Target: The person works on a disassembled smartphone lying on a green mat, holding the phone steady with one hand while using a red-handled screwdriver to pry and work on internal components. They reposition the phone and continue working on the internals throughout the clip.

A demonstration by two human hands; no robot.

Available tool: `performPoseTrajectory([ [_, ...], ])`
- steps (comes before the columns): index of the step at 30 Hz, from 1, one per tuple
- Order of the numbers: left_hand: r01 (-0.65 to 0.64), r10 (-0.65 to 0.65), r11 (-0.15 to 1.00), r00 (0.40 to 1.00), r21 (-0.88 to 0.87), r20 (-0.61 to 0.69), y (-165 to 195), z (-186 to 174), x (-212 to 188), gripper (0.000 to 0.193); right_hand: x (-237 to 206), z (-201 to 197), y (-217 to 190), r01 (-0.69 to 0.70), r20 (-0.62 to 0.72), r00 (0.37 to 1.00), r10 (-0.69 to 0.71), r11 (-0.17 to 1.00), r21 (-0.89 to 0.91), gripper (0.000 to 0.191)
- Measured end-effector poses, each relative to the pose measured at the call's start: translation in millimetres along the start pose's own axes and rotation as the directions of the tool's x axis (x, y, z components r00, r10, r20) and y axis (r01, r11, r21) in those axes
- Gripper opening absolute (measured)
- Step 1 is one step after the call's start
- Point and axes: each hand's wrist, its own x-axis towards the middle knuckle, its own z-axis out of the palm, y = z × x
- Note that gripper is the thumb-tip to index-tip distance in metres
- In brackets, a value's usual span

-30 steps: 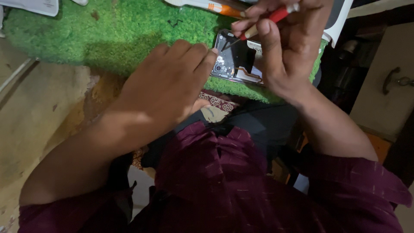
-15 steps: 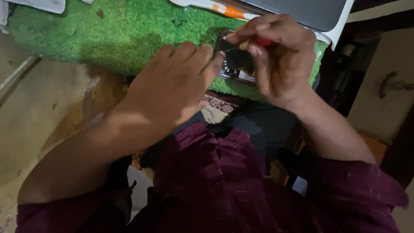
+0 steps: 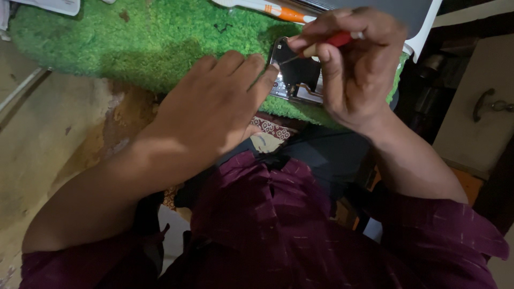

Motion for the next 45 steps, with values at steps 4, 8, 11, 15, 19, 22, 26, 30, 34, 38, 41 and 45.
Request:
performPoseTrajectory([
  [4, 0.005, -0.005, 1.0, 1.0, 0.003, 0.028, -0.3, 0.2, 0.4, 0.08, 2.1, 0.4, 4.4, 0.016, -0.027, 1.0, -0.015, 1.0, 0.024, 0.036],
  [8, -0.003, 0.003, 1.0, 1.0, 0.026, 0.01, -1.0, 0.4, -0.9, 0.076, 0.5, -1.6, 1.6, -0.012, -0.004, 1.0, 0.012, 1.0, 0.012, 0.036],
  [11, -0.004, 0.003, 0.999, 1.0, 0.034, 0.02, -2.0, 1.8, -0.3, 0.077, -1.0, -2.4, -1.7, -0.025, 0.007, 1.0, 0.025, 1.0, -0.002, 0.036],
  [15, -0.003, 0.002, 1.0, 1.0, 0.03, 0.004, -1.9, 4.1, 0.7, 0.078, 0.2, -4.1, -1.4, -0.018, 0.027, 0.999, 0.018, 1.0, -0.001, 0.036],
  [19, -0.004, 0.004, 0.997, 1.0, 0.077, 0.003, -1.7, 4.0, 0.3, 0.08, 1.3, -3.7, 0.7, -0.002, 0.019, 1.0, 0.002, 1.0, -0.007, 0.035],
  [22, 0.0, 0.0, 0.999, 1.0, 0.046, 0.001, -1.2, 3.1, -0.4, 0.08, 1.2, -1.5, 1.1, -0.004, 0.003, 1.0, 0.004, 1.0, -0.011, 0.036],
  [26, 0.013, -0.016, 0.998, 0.999, 0.056, 0.049, -1.1, 4.8, 2.0, 0.082, 1.8, -0.8, -0.1, 0.007, 0.006, 1.0, -0.007, 1.0, -0.024, 0.036],
  [30, 0.01, -0.012, 0.998, 0.999, 0.059, 0.043, -1.4, 5.9, 1.4, 0.083, 2.3, 0.2, -2.4, -0.002, 0.029, 1.0, 0.003, 1.0, -0.03, 0.039],
  [34, 0.004, -0.008, 0.996, 0.999, 0.084, 0.048, -2.2, 7.9, 2.2, 0.082, 4.8, 4.2, -3.0, 0.043, 0.028, 0.999, -0.042, 0.998, -0.039, 0.043],
  [38, 0.0, -0.002, 0.998, 1.0, 0.055, 0.031, -2.1, 7.8, -0.7, 0.08, 8.7, 0.4, -9.1, 0.103, 0.076, 0.993, -0.09, 0.975, -0.196, 0.044],
  [41, -0.002, 0.001, 0.997, 1.0, 0.076, 0.018, -1.6, 8.0, -0.9, 0.079, 15.2, -1.9, -11.8, 0.21, 0.094, 0.978, -0.188, 0.9, -0.383, 0.045],
  [45, 0.054, -0.058, 0.997, 0.996, 0.06, 0.068, -1.7, 9.2, 2.7, 0.075, 19.8, -1.3, -22.0, 0.169, 0.09, 0.985, -0.144, 0.873, -0.458, 0.045],
])
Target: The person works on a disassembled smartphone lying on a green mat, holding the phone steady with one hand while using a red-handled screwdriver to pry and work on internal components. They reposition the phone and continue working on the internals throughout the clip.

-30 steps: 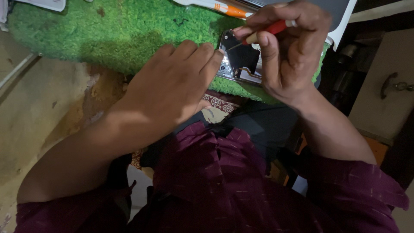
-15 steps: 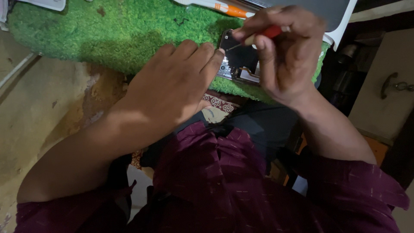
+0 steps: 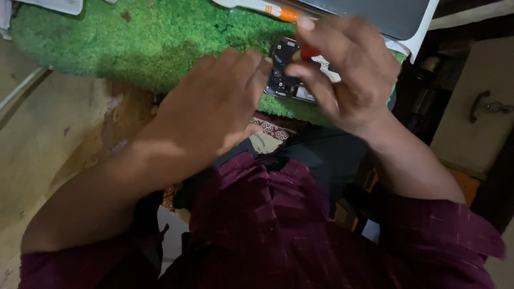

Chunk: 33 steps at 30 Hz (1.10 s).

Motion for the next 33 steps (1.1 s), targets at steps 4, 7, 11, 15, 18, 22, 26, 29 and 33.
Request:
performPoseTrajectory([
  [4, 0.082, -0.08, 0.997, 0.985, 0.002, -0.154, -8.9, -1.0, 1.0, 0.065, 3.3, -8.1, -8.5, -0.078, 0.066, 0.995, 0.069, 0.987, 0.141, 0.041],
  [7, 0.033, -0.082, 0.99, 0.925, -0.137, -0.371, -17.1, -0.9, 0.0, 0.036, 5.5, -12.0, -7.6, -0.073, 0.04, 0.997, 0.067, 0.982, 0.175, 0.039],
  [11, 0.016, -0.121, 0.981, 0.832, -0.195, -0.541, -24.5, 5.1, 5.1, 0.013, 3.4, -9.5, -3.2, -0.065, -0.021, 0.998, 0.067, 0.993, 0.095, 0.037],
  [15, -0.061, -0.083, 0.976, 0.781, -0.208, -0.619, -32.0, 12.4, 9.6, 0.011, -4.1, -3.6, -0.2, -0.111, -0.042, 0.993, 0.109, 0.992, -0.066, 0.031],
  [18, -0.073, -0.084, 0.971, 0.785, -0.226, -0.614, -38.9, 18.5, 14.8, 0.008, -5.2, 4.6, 8.4, -0.061, -0.09, 0.994, 0.062, 0.998, 0.017, 0.032],
  [22, -0.076, -0.057, 0.983, 0.747, -0.17, -0.662, -43.3, 27.3, 17.7, 0.009, -4.4, 11.2, 14.1, -0.028, -0.14, 0.989, 0.036, 0.998, 0.059, 0.034],
  [26, -0.054, -0.07, 0.984, 0.762, -0.17, -0.644, -47.0, 30.4, 17.7, 0.006, -4.4, 4.0, 6.6, -0.062, -0.088, 0.994, 0.067, 0.996, 0.057, 0.035],
  [29, -0.038, -0.091, 0.982, 0.762, -0.185, -0.641, -46.0, 28.2, 17.7, 0.004, -3.2, -1.5, 1.1, -0.069, -0.038, 0.997, 0.074, 0.99, 0.126, 0.035],
  [33, -0.114, -0.073, 0.966, 0.741, -0.233, -0.667, -44.4, 20.0, 17.3, 0.004, 0.7, 1.1, 1.7, -0.032, -0.114, 0.993, 0.042, 0.996, 0.087, 0.036],
])
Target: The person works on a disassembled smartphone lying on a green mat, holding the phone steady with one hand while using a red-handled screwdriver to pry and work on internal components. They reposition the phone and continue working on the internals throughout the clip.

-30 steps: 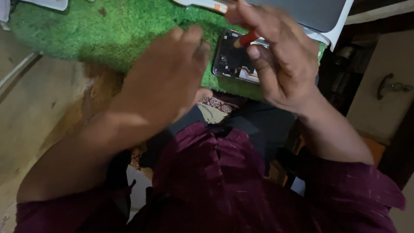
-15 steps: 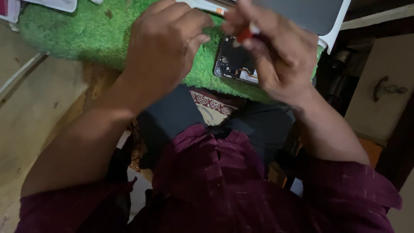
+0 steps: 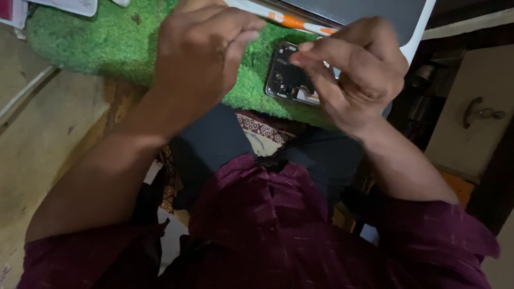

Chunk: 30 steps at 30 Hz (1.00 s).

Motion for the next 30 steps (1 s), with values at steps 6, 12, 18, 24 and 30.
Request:
performPoseTrajectory([
  [6, 0.042, -0.048, 0.992, 0.998, -0.119, -0.048, 4.4, -4.9, 2.4, 0.012, 0.5, 0.4, -1.5, -0.053, 0.07, 0.996, 0.051, 0.998, 0.021, 0.037],
  [12, 0.176, -0.201, 0.89, 0.979, -0.421, -0.017, 3.1, 2.1, 4.8, 0.014, 7.0, -1.2, -5.3, 0.015, -0.015, 1.0, -0.016, 0.997, -0.081, 0.039],
  [18, 0.179, -0.205, 0.862, 0.979, -0.475, -0.003, 0.1, 3.6, -0.6, 0.018, 1.2, -4.0, -7.4, -0.113, 0.06, 0.992, 0.107, 0.988, 0.104, 0.033],
  [24, 0.153, -0.139, 0.918, 0.988, -0.366, 0.063, -6.4, 5.4, -6.2, 0.013, -4.4, -0.4, 2.6, -0.066, 0.013, 0.998, 0.065, 0.991, 0.114, 0.034],
  [30, 0.044, -0.038, 0.98, 0.999, -0.195, 0.033, 3.0, 2.0, -1.2, 0.016, -2.4, -6.5, -4.2, -0.077, 0.109, 0.992, 0.059, 0.983, 0.166, 0.037],
])
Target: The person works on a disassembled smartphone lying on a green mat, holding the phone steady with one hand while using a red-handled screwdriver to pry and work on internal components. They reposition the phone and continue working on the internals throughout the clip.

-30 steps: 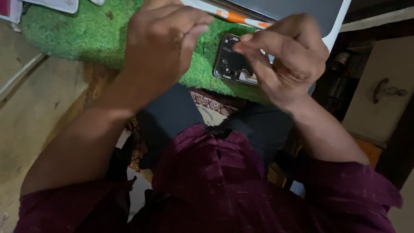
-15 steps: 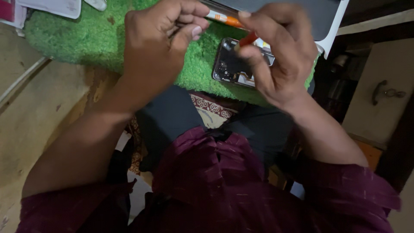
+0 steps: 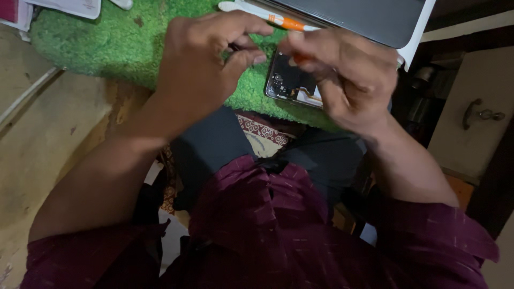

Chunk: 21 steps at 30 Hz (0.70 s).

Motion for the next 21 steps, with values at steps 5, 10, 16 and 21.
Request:
performPoseTrajectory([
  [5, 0.325, -0.317, 0.946, 0.926, -0.004, 0.207, 6.5, 0.1, 9.4, 0.016, 2.6, 4.8, 4.2, 0.029, -0.075, 0.997, -0.031, 0.999, -0.03, 0.04],
  [10, 0.155, -0.148, 0.988, 0.966, -0.014, 0.212, 6.4, -3.1, 4.6, 0.033, 1.7, 9.0, 2.5, -0.046, 0.046, 0.998, 0.043, 0.998, 0.052, 0.046],
  [16, -0.007, -0.012, 0.998, 0.948, 0.058, 0.317, 3.1, 7.5, -2.4, 0.081, 1.7, -19.3, 10.3, -0.055, -0.077, 0.994, 0.078, 0.965, 0.258, 0.034],
  [21, 0.004, -0.047, 0.993, 0.932, 0.12, 0.359, 5.0, 17.5, -4.1, 0.092, -18.4, -45.8, 23.5, -0.283, -0.094, 0.954, 0.284, 0.959, 0.028, 0.011],
])
